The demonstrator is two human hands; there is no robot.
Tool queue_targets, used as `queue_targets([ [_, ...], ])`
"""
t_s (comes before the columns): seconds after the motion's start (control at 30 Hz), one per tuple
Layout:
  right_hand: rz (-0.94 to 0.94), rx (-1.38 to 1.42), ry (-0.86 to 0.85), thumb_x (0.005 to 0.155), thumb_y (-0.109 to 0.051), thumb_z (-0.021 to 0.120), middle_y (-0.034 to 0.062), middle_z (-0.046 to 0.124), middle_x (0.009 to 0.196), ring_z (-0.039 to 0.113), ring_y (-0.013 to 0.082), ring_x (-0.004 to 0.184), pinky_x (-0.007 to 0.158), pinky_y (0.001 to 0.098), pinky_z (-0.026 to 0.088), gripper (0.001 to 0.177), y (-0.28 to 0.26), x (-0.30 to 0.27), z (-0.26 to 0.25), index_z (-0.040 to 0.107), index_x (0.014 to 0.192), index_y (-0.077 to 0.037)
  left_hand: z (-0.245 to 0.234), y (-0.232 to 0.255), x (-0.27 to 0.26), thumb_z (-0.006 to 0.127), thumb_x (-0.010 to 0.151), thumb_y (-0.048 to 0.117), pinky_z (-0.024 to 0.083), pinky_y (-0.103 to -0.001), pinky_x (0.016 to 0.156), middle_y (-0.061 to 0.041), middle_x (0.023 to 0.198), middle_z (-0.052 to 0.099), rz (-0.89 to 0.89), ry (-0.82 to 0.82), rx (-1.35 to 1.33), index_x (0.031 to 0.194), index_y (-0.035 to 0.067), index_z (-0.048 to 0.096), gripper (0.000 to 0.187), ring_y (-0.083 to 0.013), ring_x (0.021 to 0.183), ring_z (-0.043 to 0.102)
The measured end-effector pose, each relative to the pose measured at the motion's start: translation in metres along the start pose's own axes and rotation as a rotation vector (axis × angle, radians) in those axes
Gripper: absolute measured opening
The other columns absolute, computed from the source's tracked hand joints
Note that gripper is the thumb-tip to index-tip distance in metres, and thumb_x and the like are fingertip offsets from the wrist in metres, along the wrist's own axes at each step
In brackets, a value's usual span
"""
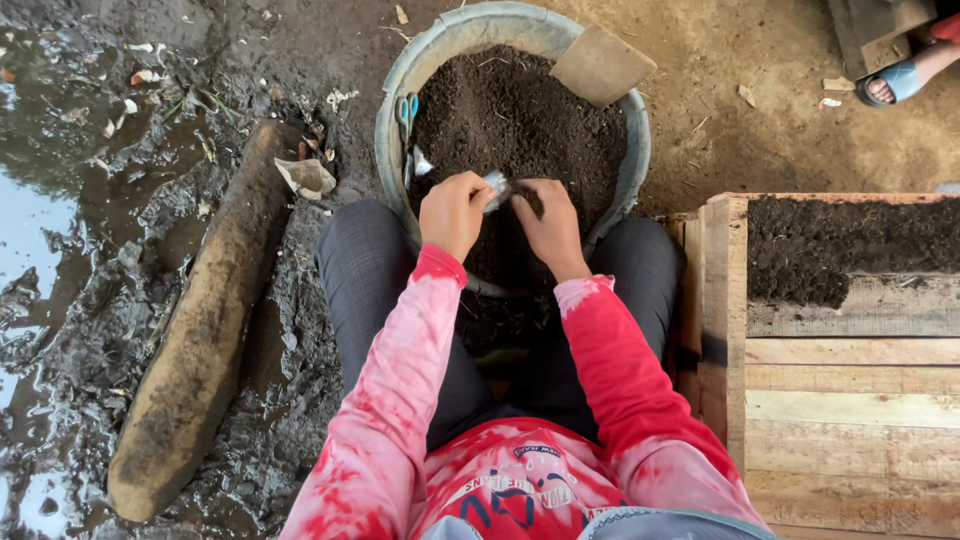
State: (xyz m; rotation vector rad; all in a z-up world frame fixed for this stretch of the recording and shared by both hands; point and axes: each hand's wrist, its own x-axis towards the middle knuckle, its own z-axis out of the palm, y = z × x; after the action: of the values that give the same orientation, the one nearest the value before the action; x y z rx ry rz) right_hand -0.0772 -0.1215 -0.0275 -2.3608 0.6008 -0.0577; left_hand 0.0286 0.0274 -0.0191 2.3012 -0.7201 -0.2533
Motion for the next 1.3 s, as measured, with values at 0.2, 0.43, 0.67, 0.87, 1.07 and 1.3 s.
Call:
queue_targets([
  [0.2,-0.094,0.674,0.187,0.096,-0.014,0.080,0.0093,0.068,0.094,0.070,0.0160,0.089,0.078,0.0317,0.060,0.020,-0.026,-0.009,-0.018,0.075,0.112,-0.002,0.003,0.027,-0.008,0.080,0.089,0.029,0.056,-0.018,0.072,0.000,0.077,0.076,-0.407,-0.058,-1.109,0.083,0.017,0.067,0.019,-0.0086,0.081,0.075],
  [0.43,0.039,0.299,0.028,0.103,-0.025,0.066,0.0191,0.073,0.101,0.069,0.0335,0.097,0.088,0.0470,0.056,0.026,0.029,0.016,0.004,0.075,0.115,-0.004,-0.013,0.036,-0.008,0.061,0.084,0.006,0.059,-0.056,0.073,-0.011,0.105,0.062,0.074,0.077,-0.179,0.100,0.018,0.044,0.026,-0.0460,0.085,0.070],
  [0.67,0.164,-0.061,0.010,0.108,-0.029,0.055,0.0347,0.062,0.122,0.068,0.0480,0.110,0.089,0.0552,0.058,0.053,0.035,0.011,0.079,0.054,0.137,0.016,0.028,0.012,0.006,0.061,0.093,0.007,0.063,-0.038,0.076,0.002,0.104,0.072,0.197,0.205,-0.139,0.091,0.019,0.062,0.012,-0.0290,0.090,0.075],
  [0.87,0.789,1.582,0.316,0.092,-0.036,0.076,0.0234,0.061,0.143,0.062,0.0347,0.129,0.108,0.0491,0.049,0.060,0.035,0.013,0.003,0.064,0.137,0.002,0.048,0.025,0.001,0.059,0.096,0.004,0.065,-0.040,0.067,-0.004,0.106,0.062,0.208,0.159,-0.022,0.100,0.011,0.066,0.011,-0.0343,0.079,0.074],
  [1.07,0.637,1.533,0.462,0.102,-0.023,0.063,0.0239,0.058,0.129,0.062,0.0436,0.130,0.112,0.0664,0.044,0.028,-0.013,0.010,-0.032,0.062,0.113,0.002,0.042,0.056,-0.021,0.064,0.086,-0.004,0.063,-0.046,0.068,-0.011,0.106,0.069,0.265,0.011,0.052,0.102,0.002,0.072,0.018,-0.0410,0.083,0.074],
  [1.3,0.383,0.866,0.041,0.102,-0.009,0.050,0.0231,0.050,0.150,0.045,0.0409,0.145,0.115,0.0633,0.039,0.043,-0.034,-0.017,-0.059,0.060,0.143,-0.005,0.065,0.023,-0.008,0.074,0.080,0.007,0.059,-0.053,0.077,-0.015,0.101,0.068,0.163,-0.162,0.007,0.101,0.001,0.071,0.021,-0.0458,0.091,0.071],
])
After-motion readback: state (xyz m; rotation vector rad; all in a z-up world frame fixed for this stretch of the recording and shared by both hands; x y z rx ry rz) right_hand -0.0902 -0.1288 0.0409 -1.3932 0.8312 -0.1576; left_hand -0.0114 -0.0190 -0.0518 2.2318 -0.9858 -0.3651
